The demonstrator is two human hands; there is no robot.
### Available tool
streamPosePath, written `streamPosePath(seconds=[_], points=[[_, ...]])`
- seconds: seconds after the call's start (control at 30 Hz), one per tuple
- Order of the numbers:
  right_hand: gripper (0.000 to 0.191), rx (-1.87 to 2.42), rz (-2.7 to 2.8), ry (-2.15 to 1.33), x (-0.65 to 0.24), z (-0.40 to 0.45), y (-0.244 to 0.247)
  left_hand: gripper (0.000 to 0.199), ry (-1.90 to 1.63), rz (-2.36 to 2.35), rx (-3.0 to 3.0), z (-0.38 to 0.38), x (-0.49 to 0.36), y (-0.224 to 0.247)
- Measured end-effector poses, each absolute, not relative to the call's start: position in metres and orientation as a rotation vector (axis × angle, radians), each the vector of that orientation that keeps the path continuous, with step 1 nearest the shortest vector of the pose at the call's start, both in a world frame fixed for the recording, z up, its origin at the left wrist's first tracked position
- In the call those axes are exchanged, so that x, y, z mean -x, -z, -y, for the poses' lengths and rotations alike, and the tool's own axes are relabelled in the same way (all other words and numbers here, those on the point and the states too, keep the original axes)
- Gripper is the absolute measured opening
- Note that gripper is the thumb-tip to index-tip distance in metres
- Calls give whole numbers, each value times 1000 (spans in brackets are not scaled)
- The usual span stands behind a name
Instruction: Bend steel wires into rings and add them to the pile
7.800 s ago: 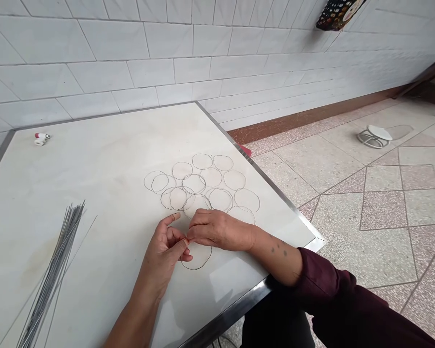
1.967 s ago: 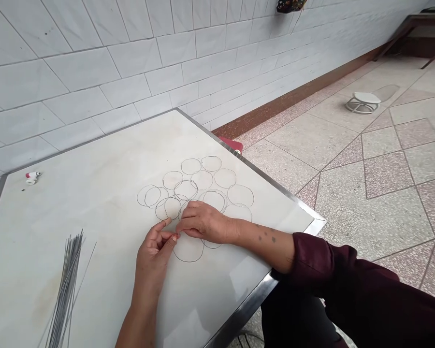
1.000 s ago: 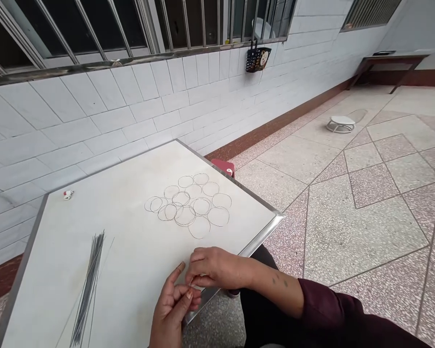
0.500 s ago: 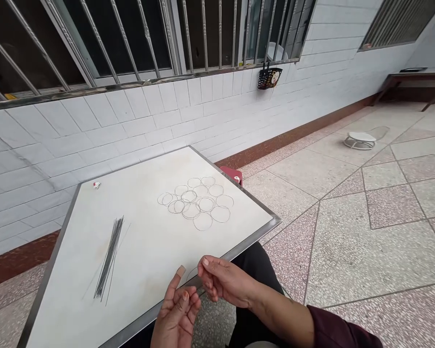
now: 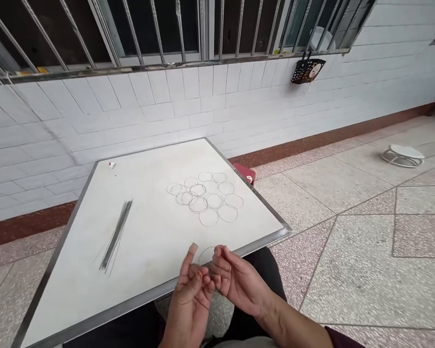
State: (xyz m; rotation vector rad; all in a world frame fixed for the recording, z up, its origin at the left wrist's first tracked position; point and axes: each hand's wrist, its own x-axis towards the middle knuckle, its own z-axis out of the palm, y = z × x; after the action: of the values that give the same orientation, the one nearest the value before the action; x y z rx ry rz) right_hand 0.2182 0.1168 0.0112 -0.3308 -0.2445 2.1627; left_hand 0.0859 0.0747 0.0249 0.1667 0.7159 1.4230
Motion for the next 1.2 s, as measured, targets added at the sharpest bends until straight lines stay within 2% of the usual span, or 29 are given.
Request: streamPosePath(seconds=[0.4,0.73,1.03,1.2], points=[[20,444,389,-2087,-228,-110,-18,57,-1420,-795,-230,-70,-82,-23],[21,511,474,-2090,-198,-97,-17,55,-1457,-820,-204,-50,-53,-19],[31,428,606,-2116,-170,-88,-10,51,-1608,-807,-70,-45,-28,-20],[25,427,625,-2061,-158,-87,-4,52,-1613,-735,2,-47,-22,-19]])
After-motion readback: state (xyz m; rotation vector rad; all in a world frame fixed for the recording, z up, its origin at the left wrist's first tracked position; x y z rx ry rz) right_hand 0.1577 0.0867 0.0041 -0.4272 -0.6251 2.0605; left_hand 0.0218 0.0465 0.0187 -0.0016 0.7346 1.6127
